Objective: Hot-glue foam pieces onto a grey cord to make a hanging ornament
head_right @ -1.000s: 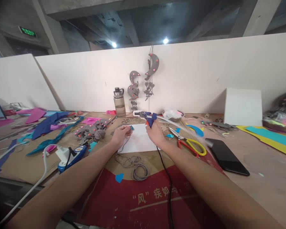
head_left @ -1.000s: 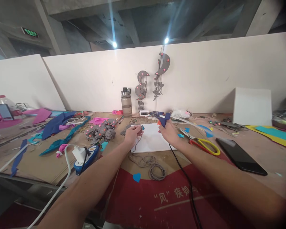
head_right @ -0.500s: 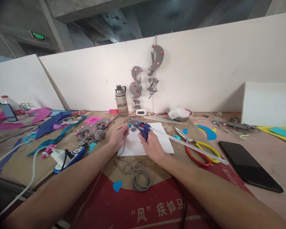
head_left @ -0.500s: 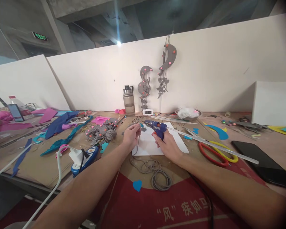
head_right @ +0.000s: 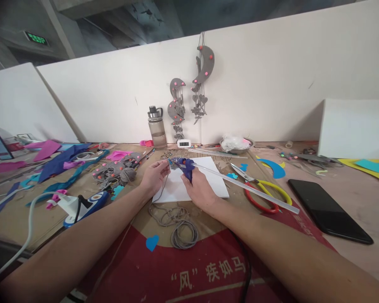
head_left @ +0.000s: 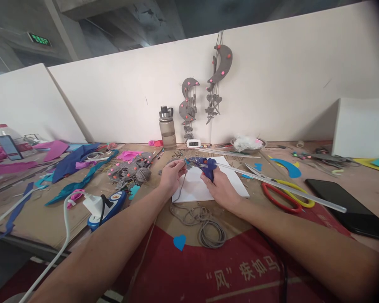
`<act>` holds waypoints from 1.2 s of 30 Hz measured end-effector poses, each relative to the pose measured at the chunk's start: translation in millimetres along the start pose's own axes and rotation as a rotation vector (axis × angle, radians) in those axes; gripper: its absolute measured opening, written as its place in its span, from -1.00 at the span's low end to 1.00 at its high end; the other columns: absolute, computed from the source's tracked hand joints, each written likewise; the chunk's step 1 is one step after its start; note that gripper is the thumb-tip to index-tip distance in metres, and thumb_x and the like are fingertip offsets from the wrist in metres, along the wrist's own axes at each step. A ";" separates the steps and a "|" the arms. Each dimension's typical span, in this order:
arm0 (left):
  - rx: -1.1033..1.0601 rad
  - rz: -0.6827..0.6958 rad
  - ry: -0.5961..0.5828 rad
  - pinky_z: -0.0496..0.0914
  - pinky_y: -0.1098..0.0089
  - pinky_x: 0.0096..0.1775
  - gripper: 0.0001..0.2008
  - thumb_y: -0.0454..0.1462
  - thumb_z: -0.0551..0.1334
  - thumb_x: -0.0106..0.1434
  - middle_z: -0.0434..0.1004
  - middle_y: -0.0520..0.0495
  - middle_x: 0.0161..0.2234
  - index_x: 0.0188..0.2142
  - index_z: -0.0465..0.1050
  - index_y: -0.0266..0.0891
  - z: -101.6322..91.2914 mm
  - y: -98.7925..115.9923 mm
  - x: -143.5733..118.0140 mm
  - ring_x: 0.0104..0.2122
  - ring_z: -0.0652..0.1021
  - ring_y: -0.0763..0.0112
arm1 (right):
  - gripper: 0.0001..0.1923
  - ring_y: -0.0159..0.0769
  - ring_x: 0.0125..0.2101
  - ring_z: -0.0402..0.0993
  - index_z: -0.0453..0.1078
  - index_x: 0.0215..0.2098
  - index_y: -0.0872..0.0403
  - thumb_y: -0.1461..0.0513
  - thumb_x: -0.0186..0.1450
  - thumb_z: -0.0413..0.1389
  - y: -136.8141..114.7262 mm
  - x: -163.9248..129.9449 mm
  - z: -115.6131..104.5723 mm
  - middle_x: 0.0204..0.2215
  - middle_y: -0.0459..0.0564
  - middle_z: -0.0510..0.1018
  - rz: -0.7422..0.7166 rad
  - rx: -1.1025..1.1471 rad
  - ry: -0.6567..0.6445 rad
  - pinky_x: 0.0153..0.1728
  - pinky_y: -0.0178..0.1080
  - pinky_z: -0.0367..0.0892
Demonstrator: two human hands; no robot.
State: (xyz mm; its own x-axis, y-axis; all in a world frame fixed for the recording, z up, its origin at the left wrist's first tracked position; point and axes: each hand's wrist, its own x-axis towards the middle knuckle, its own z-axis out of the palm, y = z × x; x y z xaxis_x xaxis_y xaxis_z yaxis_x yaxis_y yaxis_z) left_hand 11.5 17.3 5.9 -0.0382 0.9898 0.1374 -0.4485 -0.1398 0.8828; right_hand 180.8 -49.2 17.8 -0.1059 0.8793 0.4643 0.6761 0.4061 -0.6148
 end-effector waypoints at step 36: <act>0.069 0.035 0.016 0.33 0.43 -0.38 -0.80 -0.25 0.41 -0.12 0.37 0.05 -0.60 -0.54 0.45 -0.30 4.5 0.1 -1.7 -0.56 0.38 0.56 | -0.70 -0.12 -0.14 0.45 0.29 -0.08 0.17 0.17 0.31 -0.06 0.0 -1.6 2.1 -0.16 0.19 0.51 -0.013 -0.025 -0.007 -0.12 -0.17 0.29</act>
State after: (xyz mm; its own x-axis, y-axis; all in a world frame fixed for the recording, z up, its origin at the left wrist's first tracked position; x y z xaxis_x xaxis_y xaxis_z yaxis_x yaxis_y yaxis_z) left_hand 15.5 15.6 7.8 -0.0669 0.9845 0.1622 -0.3837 -0.1755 0.9066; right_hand 179.4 -50.1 15.7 -0.1202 0.8757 0.4676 0.6925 0.4115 -0.5926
